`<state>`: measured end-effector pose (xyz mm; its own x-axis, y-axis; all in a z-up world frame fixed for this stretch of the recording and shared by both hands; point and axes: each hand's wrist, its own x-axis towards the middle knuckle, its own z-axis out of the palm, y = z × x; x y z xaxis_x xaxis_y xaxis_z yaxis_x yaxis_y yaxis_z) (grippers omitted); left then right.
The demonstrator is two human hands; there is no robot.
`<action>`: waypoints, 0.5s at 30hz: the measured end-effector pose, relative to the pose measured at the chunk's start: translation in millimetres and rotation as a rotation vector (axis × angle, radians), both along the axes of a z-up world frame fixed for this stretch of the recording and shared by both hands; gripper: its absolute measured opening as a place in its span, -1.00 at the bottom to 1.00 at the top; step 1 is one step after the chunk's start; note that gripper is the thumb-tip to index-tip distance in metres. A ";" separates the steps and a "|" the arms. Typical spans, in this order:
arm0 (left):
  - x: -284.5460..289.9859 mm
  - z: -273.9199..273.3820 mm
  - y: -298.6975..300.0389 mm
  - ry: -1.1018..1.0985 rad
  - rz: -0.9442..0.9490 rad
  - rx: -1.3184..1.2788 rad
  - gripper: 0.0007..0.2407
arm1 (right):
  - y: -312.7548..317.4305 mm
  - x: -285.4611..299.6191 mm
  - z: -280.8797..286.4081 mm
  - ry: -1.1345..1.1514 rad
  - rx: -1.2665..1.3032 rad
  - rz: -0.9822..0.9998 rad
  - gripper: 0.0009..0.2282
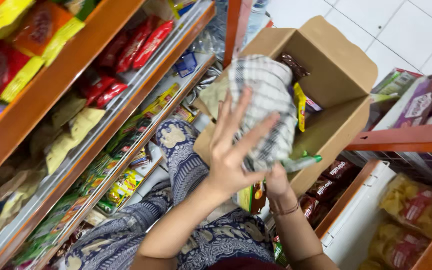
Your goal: The person picks up snack packages from a cardboard box on the floor, wipes them with a cloth, and places them onto shelves in a store.
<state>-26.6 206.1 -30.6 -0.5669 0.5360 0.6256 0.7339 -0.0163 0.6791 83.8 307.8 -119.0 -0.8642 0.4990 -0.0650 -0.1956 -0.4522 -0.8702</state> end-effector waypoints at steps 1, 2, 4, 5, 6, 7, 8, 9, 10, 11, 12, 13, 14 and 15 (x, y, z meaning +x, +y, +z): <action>3.4 -4.9 -9.7 0.060 -0.064 0.005 -0.41 | -2.4 -2.6 -0.6 0.030 0.002 -0.017 -0.44; 11.2 -8.3 -22.6 0.120 -0.127 0.011 -0.40 | -3.5 -2.5 1.2 0.056 -0.007 -0.031 -0.45; 22.8 -12.5 -45.0 0.217 -0.218 0.010 -0.48 | 4.8 -2.4 8.9 0.036 -0.008 -0.003 -0.47; 26.3 -14.3 -56.3 0.248 -0.248 -0.001 -0.56 | 8.2 -0.6 12.2 0.019 0.008 0.012 -0.48; 25.1 -16.0 -64.9 0.278 -0.279 -0.013 -0.64 | 10.3 -0.3 14.1 -0.008 0.025 0.031 -0.49; 16.9 -16.9 -71.7 0.212 -0.250 0.003 -0.59 | 10.6 0.0 15.6 -0.029 0.038 0.043 -0.50; 6.9 -15.7 -78.0 0.146 -0.221 0.019 -0.54 | 10.3 -1.4 16.0 -0.046 0.063 0.054 -0.51; -0.4 -12.5 -83.2 0.078 -0.192 0.031 -0.49 | 5.4 -2.0 15.3 -0.065 -0.029 0.060 -0.51; -7.5 -8.1 -84.6 -0.019 -0.105 0.043 -0.50 | -1.6 -2.2 14.2 -0.084 -0.138 0.068 -0.52; -14.9 -2.3 -85.4 -0.118 -0.014 0.052 -0.50 | -12.4 -2.3 12.3 -0.106 -0.272 0.061 -0.51; -20.9 4.4 -86.3 -0.217 0.078 0.063 -0.50 | -20.7 -4.1 10.6 -0.149 -0.214 0.114 -0.51; -23.4 10.8 -88.2 -0.207 0.068 0.088 -0.45 | -28.1 -6.2 8.8 -0.195 -0.155 0.166 -0.50; -24.5 16.1 -90.0 -0.197 0.058 0.113 -0.40 | -34.9 -7.1 7.8 -0.240 -0.095 0.218 -0.50; -25.7 19.9 -90.4 -0.181 0.045 0.144 -0.35 | -39.5 -9.7 7.8 -0.197 -0.079 0.222 -0.49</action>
<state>-52.3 115.7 -10.7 -0.6982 0.4202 0.5796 0.6026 -0.0920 0.7927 74.1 268.3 -111.2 -0.9185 0.2864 -0.2727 0.0840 -0.5325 -0.8423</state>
